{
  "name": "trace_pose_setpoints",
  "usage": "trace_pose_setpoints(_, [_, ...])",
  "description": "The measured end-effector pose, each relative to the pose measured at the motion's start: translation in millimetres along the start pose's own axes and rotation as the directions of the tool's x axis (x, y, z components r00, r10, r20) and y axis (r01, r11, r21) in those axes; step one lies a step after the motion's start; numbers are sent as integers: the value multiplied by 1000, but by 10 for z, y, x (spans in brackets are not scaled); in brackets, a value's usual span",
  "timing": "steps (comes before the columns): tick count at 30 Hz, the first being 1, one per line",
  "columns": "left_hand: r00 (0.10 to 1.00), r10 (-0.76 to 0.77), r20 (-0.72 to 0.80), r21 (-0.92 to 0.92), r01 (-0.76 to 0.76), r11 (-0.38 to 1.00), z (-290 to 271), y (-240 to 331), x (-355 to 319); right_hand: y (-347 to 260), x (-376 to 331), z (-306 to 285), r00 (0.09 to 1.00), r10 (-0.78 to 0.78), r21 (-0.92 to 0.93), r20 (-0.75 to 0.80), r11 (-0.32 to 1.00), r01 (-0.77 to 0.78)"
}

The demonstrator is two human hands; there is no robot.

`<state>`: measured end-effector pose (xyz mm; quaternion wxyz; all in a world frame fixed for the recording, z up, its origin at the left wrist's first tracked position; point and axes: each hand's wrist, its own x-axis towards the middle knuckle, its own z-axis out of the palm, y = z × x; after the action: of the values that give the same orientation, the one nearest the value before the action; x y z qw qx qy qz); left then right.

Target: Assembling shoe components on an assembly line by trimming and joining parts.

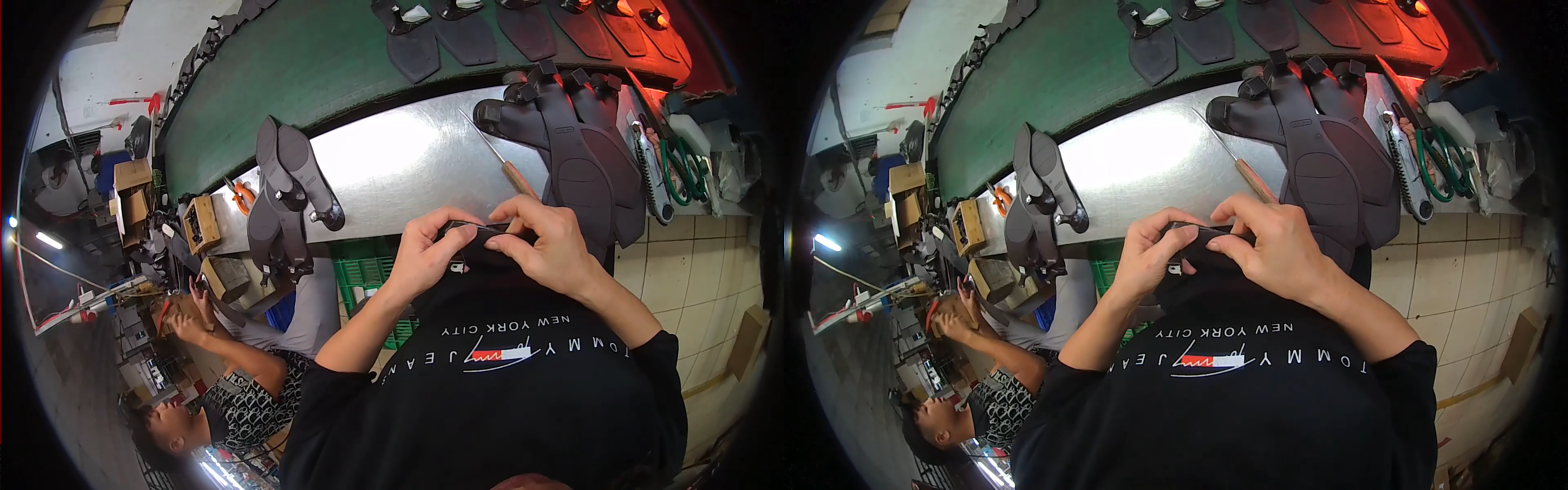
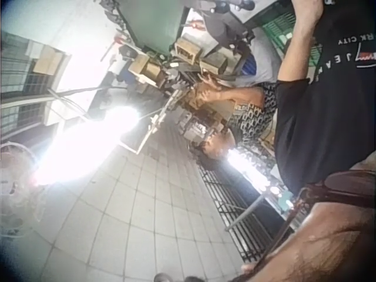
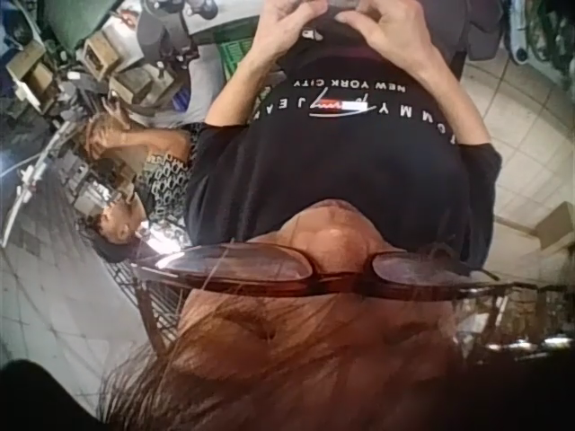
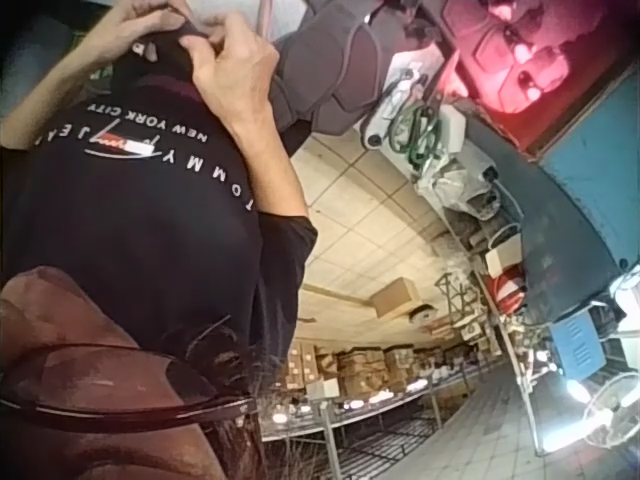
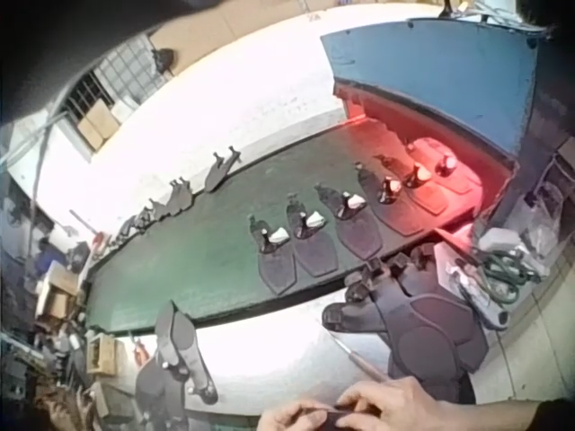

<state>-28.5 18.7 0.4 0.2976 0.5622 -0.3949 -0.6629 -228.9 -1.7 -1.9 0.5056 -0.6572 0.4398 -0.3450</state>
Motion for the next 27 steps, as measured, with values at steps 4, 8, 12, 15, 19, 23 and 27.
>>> trace_pose_setpoints(4, [999,49,7,43,-49,998,0,46,-69,24,56,-29,984,114,168,140,976,-137])
trace_pose_setpoints(8, [974,208,-85,50,-204,978,3,215,-241,-113,268,-133,906,153,301,394,910,-285])
trace_pose_setpoints(12, [845,474,-246,152,-450,880,-243,280,-426,-391,426,-141,947,-300,118,112,950,288])
trace_pose_setpoints(15, [691,494,-527,-27,-595,803,-644,216,-470,-425,639,-329,656,-627,-341,-420,779,526])
trace_pose_setpoints(19, [828,54,-558,-481,-376,792,-695,-49,-279,19,546,-73,937,-222,-267,-271,952,149])
trace_pose_setpoints(23, [954,-181,-241,-827,-104,552,-568,-419,-13,360,529,243,942,-275,-615,-191,782,103])
trace_pose_setpoints(27, [965,-218,-146,-939,-66,337,-694,-523,65,393,465,161,964,-152,-430,-217,901,46])
